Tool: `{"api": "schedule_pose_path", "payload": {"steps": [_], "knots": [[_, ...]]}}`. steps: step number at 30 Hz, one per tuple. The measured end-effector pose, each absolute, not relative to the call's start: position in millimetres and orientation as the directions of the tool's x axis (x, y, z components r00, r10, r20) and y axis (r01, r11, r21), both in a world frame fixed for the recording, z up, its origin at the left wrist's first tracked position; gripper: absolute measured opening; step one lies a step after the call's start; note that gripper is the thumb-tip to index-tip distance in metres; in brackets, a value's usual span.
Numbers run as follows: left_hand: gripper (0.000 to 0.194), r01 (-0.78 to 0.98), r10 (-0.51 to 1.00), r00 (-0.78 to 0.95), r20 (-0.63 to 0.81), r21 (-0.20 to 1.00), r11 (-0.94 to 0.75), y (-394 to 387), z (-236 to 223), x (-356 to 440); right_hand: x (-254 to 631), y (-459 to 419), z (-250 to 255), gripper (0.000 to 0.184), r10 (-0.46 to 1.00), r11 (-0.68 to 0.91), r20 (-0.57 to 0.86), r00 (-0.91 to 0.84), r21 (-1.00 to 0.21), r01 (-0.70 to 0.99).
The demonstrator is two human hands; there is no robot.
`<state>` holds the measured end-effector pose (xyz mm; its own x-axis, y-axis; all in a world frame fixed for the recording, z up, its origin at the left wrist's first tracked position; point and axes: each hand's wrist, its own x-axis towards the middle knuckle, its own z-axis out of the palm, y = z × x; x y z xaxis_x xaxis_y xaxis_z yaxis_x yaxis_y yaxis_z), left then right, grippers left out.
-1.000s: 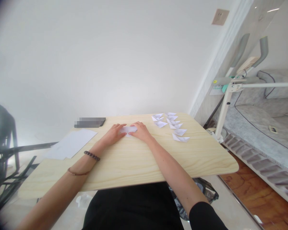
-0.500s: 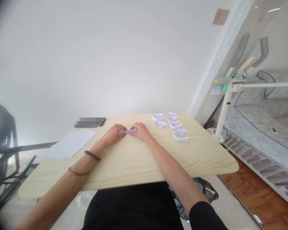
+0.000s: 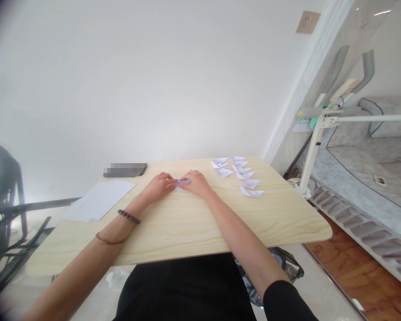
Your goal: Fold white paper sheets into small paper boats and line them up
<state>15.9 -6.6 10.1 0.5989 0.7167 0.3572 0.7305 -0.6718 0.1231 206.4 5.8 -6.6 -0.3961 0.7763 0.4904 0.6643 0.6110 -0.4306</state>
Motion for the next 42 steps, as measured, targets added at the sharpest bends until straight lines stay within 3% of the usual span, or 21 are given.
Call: {"api": "schedule_pose_path", "payload": {"steps": [15,30,42], "knots": [[0.029,0.736,0.720,0.599,0.350,0.112,-0.667,-11,12,20,203,-1,2,0.022,0.784,0.576,0.464,-0.412,-0.298,0.761],[0.030,0.816,0.782,0.512,0.356,0.084,-0.572,-12,16,20,218,8,-1,0.022,0.823,0.508,0.454,-0.340,-0.325,0.798],[0.026,0.789,0.821,0.419,0.388,0.291,-0.541,1,0,7,221,11,-9,0.012,0.821,0.556,0.440,-0.362,-0.478,0.680]]}}
